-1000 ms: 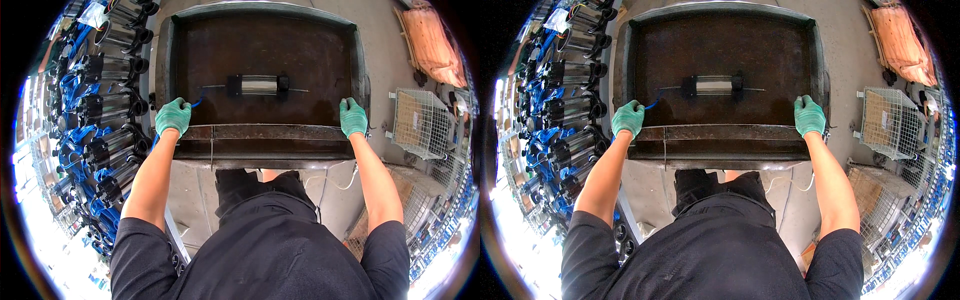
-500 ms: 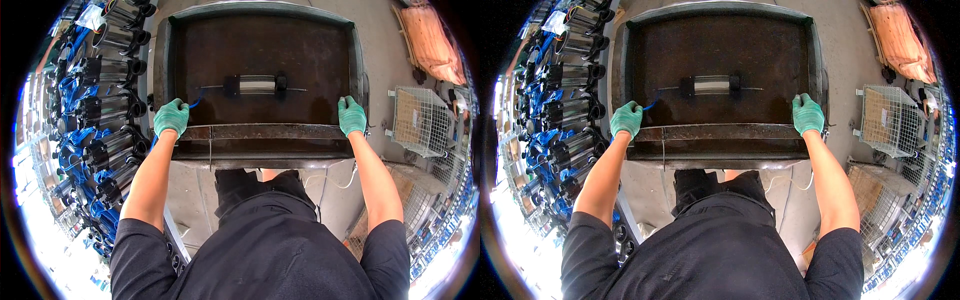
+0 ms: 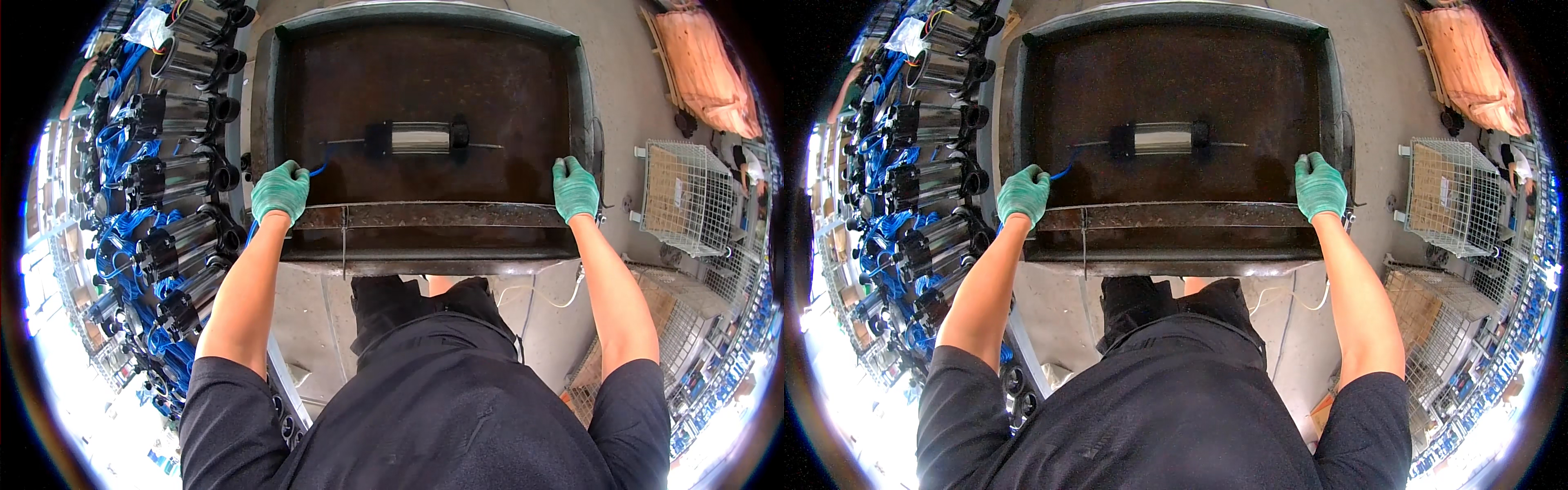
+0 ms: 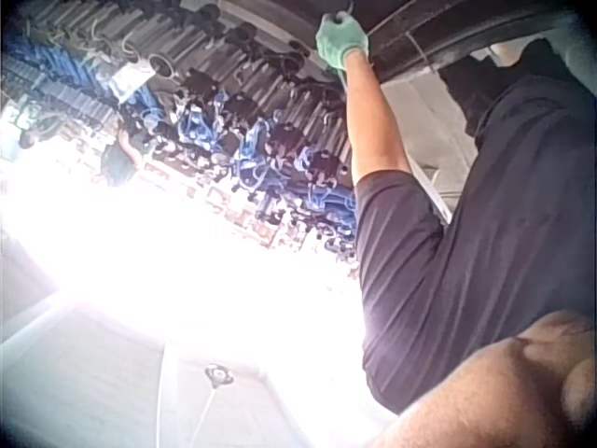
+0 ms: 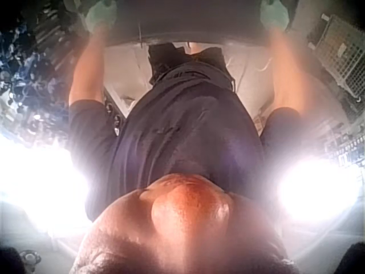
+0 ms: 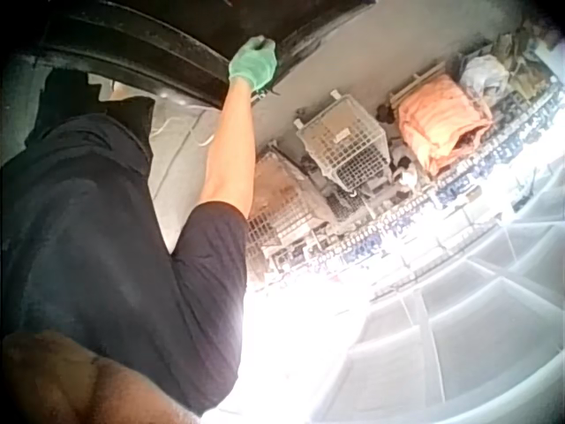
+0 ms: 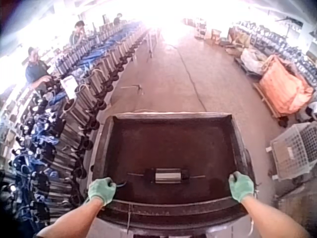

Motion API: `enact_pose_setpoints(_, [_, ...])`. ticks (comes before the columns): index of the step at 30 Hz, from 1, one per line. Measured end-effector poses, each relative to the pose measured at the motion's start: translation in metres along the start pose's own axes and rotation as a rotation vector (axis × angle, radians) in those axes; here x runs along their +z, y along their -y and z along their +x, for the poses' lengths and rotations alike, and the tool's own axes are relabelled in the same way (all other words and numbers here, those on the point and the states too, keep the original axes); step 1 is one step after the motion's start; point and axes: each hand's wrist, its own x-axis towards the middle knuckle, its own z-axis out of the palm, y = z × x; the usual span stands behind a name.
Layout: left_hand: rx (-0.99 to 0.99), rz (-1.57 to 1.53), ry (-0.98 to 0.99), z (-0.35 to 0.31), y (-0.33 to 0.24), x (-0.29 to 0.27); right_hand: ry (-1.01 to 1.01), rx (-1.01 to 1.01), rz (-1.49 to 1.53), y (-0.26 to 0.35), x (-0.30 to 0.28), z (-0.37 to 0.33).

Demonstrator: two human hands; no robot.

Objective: The person picks up a cylindrical pump with a blue cable by hand, places it into a metal tray with liquid for testing, and then returns the pump to the row on the assembly line.

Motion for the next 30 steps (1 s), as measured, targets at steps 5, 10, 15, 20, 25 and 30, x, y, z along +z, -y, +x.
enact_pose_setpoints(5, [-0.003,-0.002,-0.002,-0.001,-0.001,0.000,0.004,0.005,-0.011,-0.002,0.002,0.001])
enact_pose_setpoints(10, [-0.006,-0.008,0.012,-0.003,-0.003,-0.002,0.003,0.000,-0.003,-0.006,0.007,0.002])
enact_pose_setpoints(15, [0.122,-0.055,-0.089,0.000,0.010,0.007,0.055,0.010,0.008,0.003,-0.001,-0.001])
enact_pose_setpoints(20, [0.611,-0.001,-0.261,0.007,-0.040,0.006,0.089,0.059,0.036,0.004,-0.012,-0.002])
enact_pose_setpoints(25, [0.544,-0.572,0.217,0.007,-0.161,0.047,0.056,0.037,0.087,-0.005,-0.008,0.002])
enact_pose_setpoints(30, [0.263,-0.530,0.463,0.026,-0.251,0.071,0.074,0.017,0.155,-0.003,-0.017,0.000])
